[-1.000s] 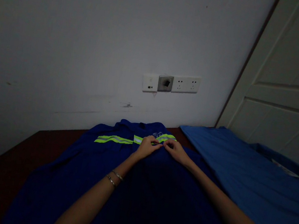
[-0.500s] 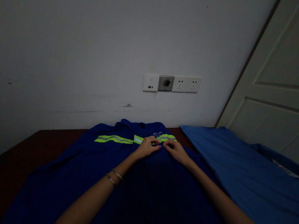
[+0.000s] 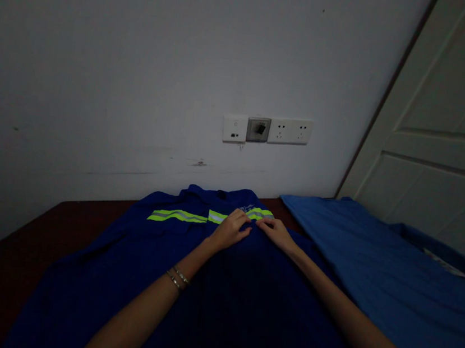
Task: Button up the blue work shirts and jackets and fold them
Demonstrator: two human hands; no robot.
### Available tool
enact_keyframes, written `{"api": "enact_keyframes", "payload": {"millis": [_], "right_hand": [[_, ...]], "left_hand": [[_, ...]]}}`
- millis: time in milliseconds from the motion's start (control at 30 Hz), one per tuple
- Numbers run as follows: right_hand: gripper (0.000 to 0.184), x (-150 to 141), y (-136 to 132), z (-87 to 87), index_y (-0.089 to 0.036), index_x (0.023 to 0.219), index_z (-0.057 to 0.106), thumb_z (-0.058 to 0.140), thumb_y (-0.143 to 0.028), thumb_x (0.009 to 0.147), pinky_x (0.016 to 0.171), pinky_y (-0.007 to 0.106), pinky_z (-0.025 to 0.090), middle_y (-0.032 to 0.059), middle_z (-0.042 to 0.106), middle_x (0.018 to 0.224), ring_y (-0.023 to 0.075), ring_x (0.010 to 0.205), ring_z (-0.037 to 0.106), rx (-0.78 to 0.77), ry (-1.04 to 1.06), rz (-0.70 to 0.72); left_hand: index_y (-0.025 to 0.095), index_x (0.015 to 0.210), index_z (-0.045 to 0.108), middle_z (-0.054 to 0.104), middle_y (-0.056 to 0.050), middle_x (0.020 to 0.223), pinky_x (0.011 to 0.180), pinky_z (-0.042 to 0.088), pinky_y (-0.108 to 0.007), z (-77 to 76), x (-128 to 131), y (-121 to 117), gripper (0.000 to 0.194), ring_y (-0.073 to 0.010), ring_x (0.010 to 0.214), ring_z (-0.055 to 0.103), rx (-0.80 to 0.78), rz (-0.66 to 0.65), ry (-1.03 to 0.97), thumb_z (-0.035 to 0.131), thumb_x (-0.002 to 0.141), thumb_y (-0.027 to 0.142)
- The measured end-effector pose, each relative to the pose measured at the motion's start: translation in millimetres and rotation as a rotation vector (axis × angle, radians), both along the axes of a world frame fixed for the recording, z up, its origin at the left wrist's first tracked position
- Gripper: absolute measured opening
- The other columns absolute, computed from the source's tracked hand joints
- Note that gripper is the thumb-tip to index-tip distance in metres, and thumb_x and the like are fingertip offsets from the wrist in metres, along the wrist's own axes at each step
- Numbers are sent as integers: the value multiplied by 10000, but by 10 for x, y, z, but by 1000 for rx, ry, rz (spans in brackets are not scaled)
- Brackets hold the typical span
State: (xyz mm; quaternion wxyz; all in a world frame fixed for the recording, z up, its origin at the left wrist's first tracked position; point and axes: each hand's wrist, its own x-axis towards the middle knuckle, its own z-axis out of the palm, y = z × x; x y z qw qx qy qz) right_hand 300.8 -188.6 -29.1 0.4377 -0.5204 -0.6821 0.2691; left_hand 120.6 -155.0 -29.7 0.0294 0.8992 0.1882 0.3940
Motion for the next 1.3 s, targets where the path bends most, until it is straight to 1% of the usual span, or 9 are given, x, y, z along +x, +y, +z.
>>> {"api": "enact_keyframes", "payload": {"millis": [167,467,733,867,1000,1067,1133,1233,1300], "right_hand": [[305,2,-10,7,-170,731,674,512,-429,736,755,342,448,33,685,769,198,754,605,3,-17,-18],[280,14,-7,-15,-162,708,665,531,-407,728,708,319,449,36,673,727,186,712,597,50,-61,5],[226,51,-42,-9,-174,698,637,539,-370,752,694,290,427,28,637,724,161,706,570,140,-117,76],[198,74,-69,12,-178,707,639,548,-349,750,727,296,424,25,638,736,162,731,571,130,-126,115],[194,103,-99,31,-176,711,641,552,-344,745,769,307,417,28,638,759,168,763,573,140,-125,90],[205,115,-105,30,-173,711,640,535,-343,756,776,310,412,33,636,772,170,773,569,178,-143,66],[211,126,-103,23,-168,717,638,524,-339,763,774,308,412,38,635,783,170,780,566,212,-161,52],[203,131,-101,27,-161,740,637,517,-322,771,769,304,411,42,631,791,165,781,559,260,-200,43],[190,116,-114,61,-159,753,636,509,-299,779,769,302,408,42,627,792,159,779,555,293,-243,56]], "left_hand": [[137,916,541,546,-85,881,788,444,-340,-25,-9,4,140,-186,893,499,76,4,41,473,817,209],[144,943,545,554,-90,912,804,449,-344,-20,-27,-27,164,-184,913,513,92,-6,68,444,835,215],[147,887,570,564,-68,859,777,441,-323,-59,5,-15,147,-175,857,523,-20,26,-29,509,799,248],[155,876,582,572,-58,862,782,438,-311,-65,10,-14,146,-173,864,525,-108,21,-53,542,779,256],[149,859,605,581,-58,854,779,437,-297,-53,16,-19,161,-169,857,532,-163,3,-72,573,758,271],[144,842,617,588,-60,846,772,436,-288,0,21,-33,159,-164,844,538,-188,-10,-101,579,751,269],[141,803,629,596,-61,830,756,435,-275,108,22,-51,145,-153,816,545,-222,-12,-157,556,763,260],[136,736,642,618,-59,800,722,433,-257,369,4,-81,184,-141,775,558,-322,36,-291,506,783,250],[132,730,652,638,-55,779,702,436,-250,572,-25,-114,210,-142,759,569,-450,82,-397,490,780,255]]}}
